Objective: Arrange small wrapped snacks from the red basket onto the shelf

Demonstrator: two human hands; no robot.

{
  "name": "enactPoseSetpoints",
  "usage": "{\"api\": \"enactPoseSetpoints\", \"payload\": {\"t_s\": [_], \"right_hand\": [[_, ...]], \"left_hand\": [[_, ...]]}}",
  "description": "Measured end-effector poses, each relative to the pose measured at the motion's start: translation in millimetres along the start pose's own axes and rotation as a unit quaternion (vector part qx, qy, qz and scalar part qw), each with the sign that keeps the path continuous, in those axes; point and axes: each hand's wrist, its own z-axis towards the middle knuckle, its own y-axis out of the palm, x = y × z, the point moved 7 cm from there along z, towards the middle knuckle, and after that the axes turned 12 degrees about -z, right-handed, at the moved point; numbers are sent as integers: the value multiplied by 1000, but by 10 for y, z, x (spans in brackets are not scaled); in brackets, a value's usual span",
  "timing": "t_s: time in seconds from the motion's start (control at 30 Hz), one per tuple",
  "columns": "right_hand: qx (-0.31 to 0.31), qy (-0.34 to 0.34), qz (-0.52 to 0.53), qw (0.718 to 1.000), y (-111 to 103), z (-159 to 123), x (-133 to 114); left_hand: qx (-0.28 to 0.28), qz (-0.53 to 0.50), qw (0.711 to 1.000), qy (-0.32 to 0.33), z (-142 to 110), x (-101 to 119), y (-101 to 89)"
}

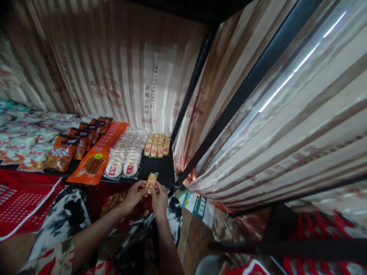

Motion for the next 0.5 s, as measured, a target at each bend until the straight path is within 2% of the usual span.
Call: {"api": "enactPoseSetpoints", "payload": {"t_s": [0.17,0.5], "right_hand": [[18,-21,-25,999,-54,133,-58],[40,-19,-48,998,-51,346,-32]], "left_hand": [[-1,27,999,31,213,60,96],[0,55,998,11,562,65,307]]}}
